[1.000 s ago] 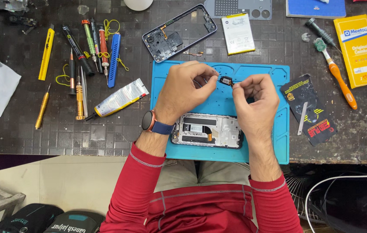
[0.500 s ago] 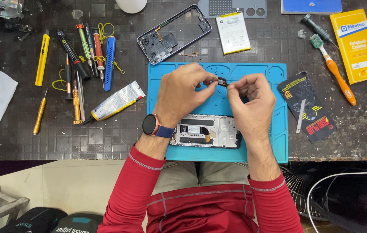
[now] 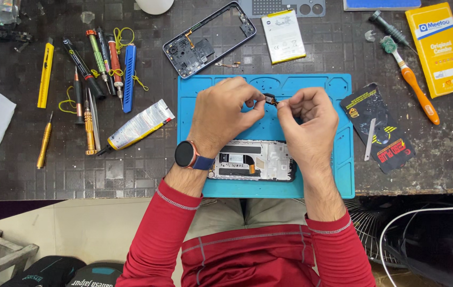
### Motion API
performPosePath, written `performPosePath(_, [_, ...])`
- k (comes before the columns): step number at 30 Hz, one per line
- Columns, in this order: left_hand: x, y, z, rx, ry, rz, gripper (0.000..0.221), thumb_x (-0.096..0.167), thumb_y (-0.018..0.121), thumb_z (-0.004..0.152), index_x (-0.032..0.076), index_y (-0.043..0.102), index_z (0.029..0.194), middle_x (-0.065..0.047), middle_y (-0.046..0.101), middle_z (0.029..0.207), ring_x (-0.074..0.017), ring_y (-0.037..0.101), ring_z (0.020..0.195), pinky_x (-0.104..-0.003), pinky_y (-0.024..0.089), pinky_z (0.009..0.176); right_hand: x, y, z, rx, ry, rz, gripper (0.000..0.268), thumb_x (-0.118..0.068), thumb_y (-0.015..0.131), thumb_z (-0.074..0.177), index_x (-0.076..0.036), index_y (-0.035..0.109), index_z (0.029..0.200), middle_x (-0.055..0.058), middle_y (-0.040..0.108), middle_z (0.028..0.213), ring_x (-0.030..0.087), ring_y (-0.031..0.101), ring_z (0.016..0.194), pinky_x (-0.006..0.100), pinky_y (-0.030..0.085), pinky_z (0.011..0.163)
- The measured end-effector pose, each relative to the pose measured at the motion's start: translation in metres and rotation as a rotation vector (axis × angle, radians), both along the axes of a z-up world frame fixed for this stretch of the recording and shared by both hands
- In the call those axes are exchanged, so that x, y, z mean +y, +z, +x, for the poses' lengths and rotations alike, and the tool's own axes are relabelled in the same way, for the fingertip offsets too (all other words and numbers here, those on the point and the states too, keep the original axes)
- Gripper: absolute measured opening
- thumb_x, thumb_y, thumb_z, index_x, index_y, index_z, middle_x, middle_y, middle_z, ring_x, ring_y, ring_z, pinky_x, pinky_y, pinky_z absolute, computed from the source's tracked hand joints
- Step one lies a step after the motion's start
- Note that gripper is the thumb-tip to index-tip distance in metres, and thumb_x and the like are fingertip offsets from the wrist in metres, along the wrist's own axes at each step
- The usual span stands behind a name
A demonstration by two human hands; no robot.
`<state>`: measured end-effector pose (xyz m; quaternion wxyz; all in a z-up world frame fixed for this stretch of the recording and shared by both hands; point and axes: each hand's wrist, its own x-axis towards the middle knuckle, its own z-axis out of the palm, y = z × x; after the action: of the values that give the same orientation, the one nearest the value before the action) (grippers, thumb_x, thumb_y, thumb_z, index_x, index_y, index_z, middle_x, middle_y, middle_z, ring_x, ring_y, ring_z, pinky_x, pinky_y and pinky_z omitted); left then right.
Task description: The person uses tweezers to remove a small component from a disassembled mobile phone, then uses fingers to reposition internal parts and connectors. The person continues to adjust components inside the phone chassis on a blue work mat.
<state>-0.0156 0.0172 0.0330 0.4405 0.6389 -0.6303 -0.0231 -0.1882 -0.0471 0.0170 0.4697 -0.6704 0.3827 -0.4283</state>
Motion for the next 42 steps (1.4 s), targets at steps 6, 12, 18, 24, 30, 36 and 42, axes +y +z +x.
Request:
performPosePath(6, [-0.001,0.004,-0.003,-0.021,0.011,-0.022,0.010,0.015,0.081,0.082,0.012,0.072,0.082,0.000,0.066,0.077,-0.0171,0.067,0.073,-0.033,0.052,0.062,0.002,0.000,0.000,-0.004,-0.006,0.007,0.019,0.004,0.072,0.097,-0.003,0.055,0.103,0.001,0.067,0.093,0.005,0.065,0.082,0.020,0.054,0.072])
performPosePath(12, [0.004,0.009,0.001,0.244,0.035,-0.066,0.010,0.012,0.074,0.086,0.007,0.066,0.089,-0.004,0.068,0.087,-0.0176,0.065,0.075,-0.031,0.053,0.067,-0.001,-0.004,-0.001,-0.093,-0.055,0.030,0.017,0.003,0.067,0.102,-0.004,0.051,0.107,0.001,0.063,0.097,0.004,0.061,0.085,0.020,0.051,0.075])
performPosePath(18, [0.007,0.007,0.021,0.180,0.165,0.000,0.009,0.011,0.067,0.096,0.004,0.062,0.094,-0.008,0.063,0.097,-0.0266,0.059,0.096,-0.040,0.045,0.093,-0.005,-0.006,-0.004,-0.197,-0.050,0.111,0.016,0.002,0.064,0.103,-0.004,0.050,0.108,0.002,0.062,0.097,0.004,0.058,0.082,0.019,0.049,0.072])
performPosePath(24, [0.009,0.000,0.014,-0.046,0.102,0.075,0.011,0.018,0.075,0.081,0.011,0.067,0.076,-0.008,0.061,0.119,-0.0299,0.050,0.118,-0.053,0.027,0.109,-0.003,-0.003,-0.001,-0.111,-0.025,0.094,0.013,0.000,0.066,0.102,0.001,0.062,0.115,0.002,0.068,0.098,0.005,0.063,0.083,0.020,0.053,0.074])
performPosePath(30, [0.009,-0.005,0.014,-0.068,0.021,0.137,0.010,0.020,0.075,0.081,0.012,0.070,0.082,-0.009,0.059,0.126,-0.0325,0.048,0.124,-0.052,0.027,0.110,0.000,-0.002,0.000,-0.116,0.012,0.080,0.013,0.000,0.068,0.101,0.002,0.068,0.114,0.003,0.070,0.096,0.007,0.064,0.083,0.020,0.053,0.073])
performPosePath(36, [0.009,-0.002,0.013,-0.078,0.039,0.150,0.011,0.017,0.076,0.083,0.013,0.068,0.091,-0.010,0.057,0.130,-0.0330,0.047,0.128,-0.052,0.028,0.112,0.001,0.000,-0.001,-0.119,0.031,0.040,0.013,0.003,0.070,0.101,0.003,0.068,0.114,0.004,0.070,0.098,0.008,0.066,0.087,0.021,0.054,0.077])
performPosePath(42, [0.008,0.011,0.008,0.138,-0.076,0.011,0.031,0.021,0.082,0.082,0.010,0.066,0.107,-0.006,0.061,0.125,-0.0268,0.055,0.123,-0.044,0.037,0.108,0.004,0.003,-0.001,-0.113,0.032,0.051,0.012,0.004,0.069,0.101,0.003,0.066,0.112,0.008,0.073,0.102,0.012,0.072,0.095,0.022,0.058,0.081])
